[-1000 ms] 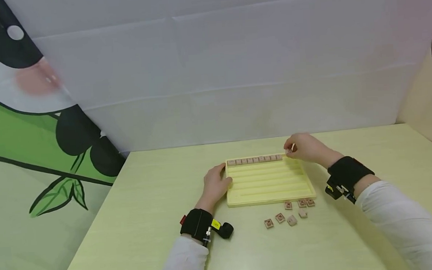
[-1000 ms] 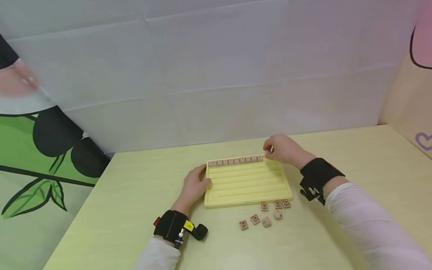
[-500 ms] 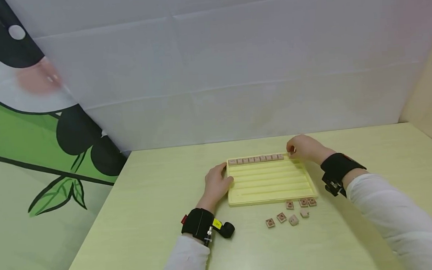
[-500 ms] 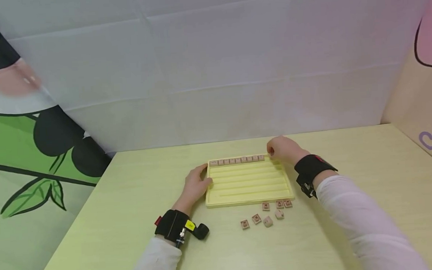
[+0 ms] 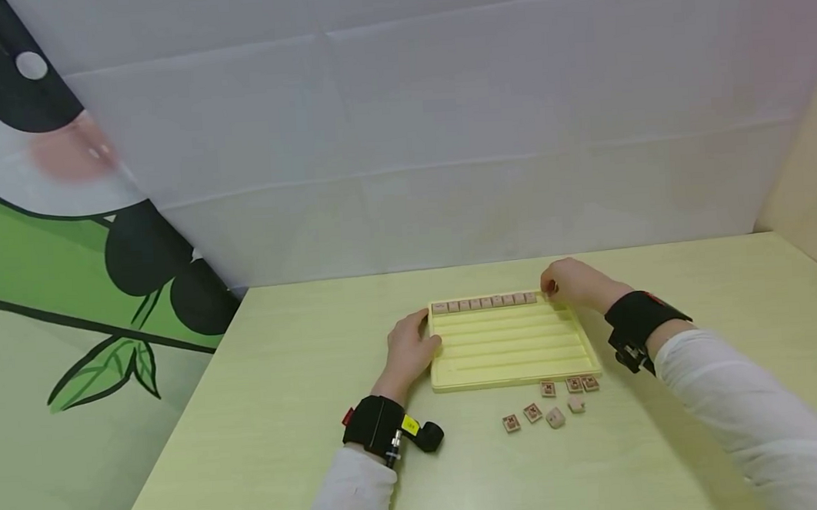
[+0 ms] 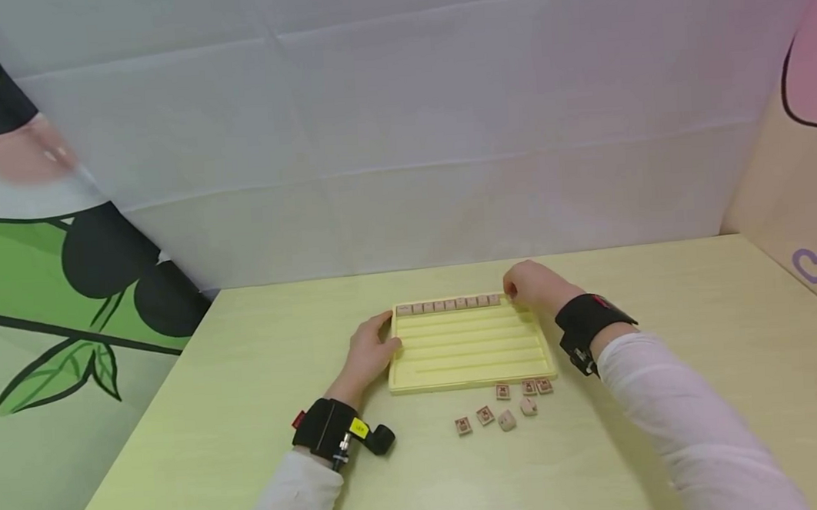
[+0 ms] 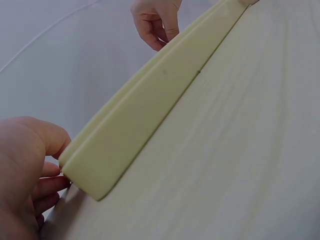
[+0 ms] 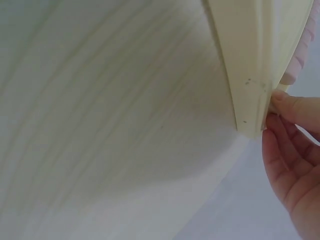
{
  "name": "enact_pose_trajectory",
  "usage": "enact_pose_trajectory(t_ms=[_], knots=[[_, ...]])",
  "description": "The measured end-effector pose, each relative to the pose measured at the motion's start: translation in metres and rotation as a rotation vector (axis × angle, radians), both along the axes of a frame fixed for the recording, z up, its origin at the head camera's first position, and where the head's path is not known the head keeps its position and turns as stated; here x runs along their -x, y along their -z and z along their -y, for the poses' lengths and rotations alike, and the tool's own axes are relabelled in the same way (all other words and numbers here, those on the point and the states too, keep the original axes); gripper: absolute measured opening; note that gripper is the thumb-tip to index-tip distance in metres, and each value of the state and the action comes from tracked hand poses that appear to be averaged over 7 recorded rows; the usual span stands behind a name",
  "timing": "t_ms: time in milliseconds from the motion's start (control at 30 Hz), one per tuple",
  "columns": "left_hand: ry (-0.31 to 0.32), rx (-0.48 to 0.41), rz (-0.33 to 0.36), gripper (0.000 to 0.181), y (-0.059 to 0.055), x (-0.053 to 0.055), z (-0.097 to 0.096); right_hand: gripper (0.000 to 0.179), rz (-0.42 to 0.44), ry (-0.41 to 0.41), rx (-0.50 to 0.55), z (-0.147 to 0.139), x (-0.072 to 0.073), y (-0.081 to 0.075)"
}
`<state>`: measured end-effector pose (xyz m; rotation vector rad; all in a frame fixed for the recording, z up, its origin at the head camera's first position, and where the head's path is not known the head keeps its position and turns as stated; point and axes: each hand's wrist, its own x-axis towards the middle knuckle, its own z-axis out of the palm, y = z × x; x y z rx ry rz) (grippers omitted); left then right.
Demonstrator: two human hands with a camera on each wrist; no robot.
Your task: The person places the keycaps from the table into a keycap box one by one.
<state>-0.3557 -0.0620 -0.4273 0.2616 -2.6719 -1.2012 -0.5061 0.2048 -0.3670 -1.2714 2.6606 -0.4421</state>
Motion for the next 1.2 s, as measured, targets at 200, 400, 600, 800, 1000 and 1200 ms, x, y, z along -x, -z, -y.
enact_pose_trajectory(t_ms=[200, 400, 600, 800, 1000, 1200], knots=[[-0.005, -0.001, 0.006, 0.056, -0.003, -0.001, -0.001, 0.014, 0.014, 0.007, -0.001, 0.004, -0.004, -0.002], [-0.005, 0.004, 0.012, 0.056, -0.003, -0.002, -0.001, 0.013, 0.000, -0.001, -0.004, 0.007, -0.004, -0.001], [0.006, 0.016, 0.002, 0.056, -0.003, -0.001, 0.000, 0.014, 0.006, -0.001, 0.003, 0.009, -0.006, -0.003], [0.010, 0.012, -0.008, 0.056, -0.002, -0.002, 0.001, 0.014, -0.004, -0.020, 0.015, 0.010, -0.006, -0.002], [0.004, -0.002, -0.004, 0.056, -0.002, -0.002, 0.000, 0.014, -0.019, -0.029, 0.014, 0.012, -0.006, -0.002], [0.000, 0.000, -0.002, 0.056, -0.002, -0.002, 0.000, 0.014, -0.028, -0.010, 0.009, 0.011, -0.005, -0.001]])
